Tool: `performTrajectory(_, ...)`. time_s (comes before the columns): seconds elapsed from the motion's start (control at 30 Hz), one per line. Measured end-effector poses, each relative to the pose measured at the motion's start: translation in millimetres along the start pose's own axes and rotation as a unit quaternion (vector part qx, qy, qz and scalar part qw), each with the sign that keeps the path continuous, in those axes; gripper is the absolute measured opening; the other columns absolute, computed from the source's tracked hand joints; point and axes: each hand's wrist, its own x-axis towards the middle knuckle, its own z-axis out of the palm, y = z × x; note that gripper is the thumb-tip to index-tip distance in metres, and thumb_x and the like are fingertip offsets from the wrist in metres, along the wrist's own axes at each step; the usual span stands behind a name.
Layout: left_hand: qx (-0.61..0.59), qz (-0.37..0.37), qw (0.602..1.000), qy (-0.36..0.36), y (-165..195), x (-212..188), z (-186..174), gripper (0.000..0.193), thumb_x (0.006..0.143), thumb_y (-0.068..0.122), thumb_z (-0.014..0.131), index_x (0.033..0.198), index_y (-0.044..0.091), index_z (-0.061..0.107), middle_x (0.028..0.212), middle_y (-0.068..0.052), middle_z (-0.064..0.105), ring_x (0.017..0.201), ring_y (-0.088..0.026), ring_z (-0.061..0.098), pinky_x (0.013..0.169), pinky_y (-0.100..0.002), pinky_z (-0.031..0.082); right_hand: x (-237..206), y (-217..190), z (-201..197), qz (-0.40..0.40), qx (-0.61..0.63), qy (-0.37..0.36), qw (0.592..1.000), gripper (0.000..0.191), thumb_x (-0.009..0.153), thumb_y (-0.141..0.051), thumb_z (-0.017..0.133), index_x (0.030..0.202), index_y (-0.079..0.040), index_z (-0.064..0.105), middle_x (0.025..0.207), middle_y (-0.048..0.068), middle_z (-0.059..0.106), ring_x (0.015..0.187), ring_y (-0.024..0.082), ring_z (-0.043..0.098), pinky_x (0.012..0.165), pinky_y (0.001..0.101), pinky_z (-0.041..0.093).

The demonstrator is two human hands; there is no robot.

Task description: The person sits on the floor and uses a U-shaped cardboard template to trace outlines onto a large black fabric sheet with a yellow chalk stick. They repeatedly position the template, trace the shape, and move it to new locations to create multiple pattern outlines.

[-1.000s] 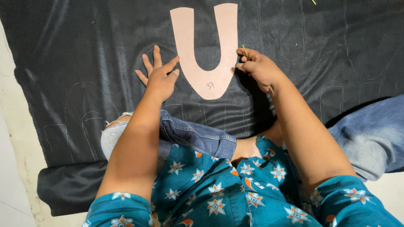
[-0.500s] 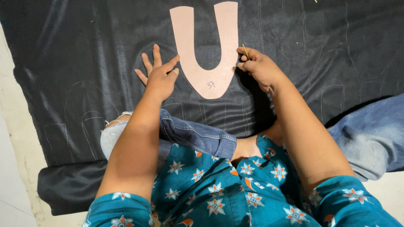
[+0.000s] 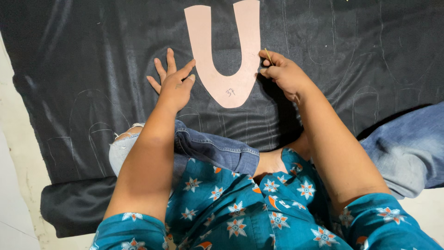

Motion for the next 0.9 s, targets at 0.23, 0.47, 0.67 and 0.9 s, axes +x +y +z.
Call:
performTrajectory(0.23, 0.005, -0.001, 1.000, -0.003, -0.4, 1.2, 0.1, 0.043, 0.099, 0.032, 0.055, 0.142, 0.037, 0.060, 0.173, -0.002, -0.002, 0.156, -0.033, -0.019, 0.116, -0.062, -0.023, -1.3, -1.4, 1.6, 0.010, 0.017, 0.007, 1.000, 0.068, 0.089, -0.001, 0.059, 0.155, 0.000, 0.043, 0.106, -0.005, 0.051, 0.091, 0.006, 0.055, 0.091, 0.0194, 0.048)
performTrajectory(0.47, 0.004, -0.001, 1.000, -0.003, -1.4, 2.5, 0.8, 0.043, 0.099, 0.032, 0.056, 0.141, 0.037, 0.061, 0.173, -0.002, -0.002, 0.156, -0.034, -0.018, 0.115, -0.063, -0.023, 2.0, 2.8, 1.6, -0.002, 0.014, 0.002, 1.000, 0.067, 0.090, 0.001, 0.059, 0.155, 0.001, 0.043, 0.106, -0.004, 0.050, 0.092, 0.006, 0.055, 0.092, 0.0210, 0.048)
performTrajectory(0.67, 0.000, 0.005, 1.000, -0.001, -2.4, 3.6, -0.3, 0.043, 0.098, 0.031, 0.057, 0.141, 0.037, 0.061, 0.173, -0.002, -0.001, 0.157, -0.033, -0.017, 0.116, -0.063, -0.023, 3.9, 3.5, 1.3, 0.000, 0.015, 0.004, 1.000, 0.066, 0.090, 0.002, 0.057, 0.154, 0.000, 0.042, 0.110, -0.004, 0.052, 0.099, 0.007, 0.058, 0.096, 0.0210, 0.050)
performTrajectory(0.9, 0.006, -0.003, 1.000, -0.005, -1.3, 4.0, -0.6, 0.043, 0.098, 0.031, 0.057, 0.140, 0.038, 0.062, 0.173, -0.001, -0.002, 0.156, -0.033, -0.018, 0.116, -0.063, -0.022, 4.1, 5.3, 0.8, 0.000, -0.026, 0.009, 1.000, 0.065, 0.090, 0.001, 0.059, 0.154, 0.000, 0.044, 0.111, -0.004, 0.051, 0.106, 0.008, 0.057, 0.100, 0.0211, 0.047)
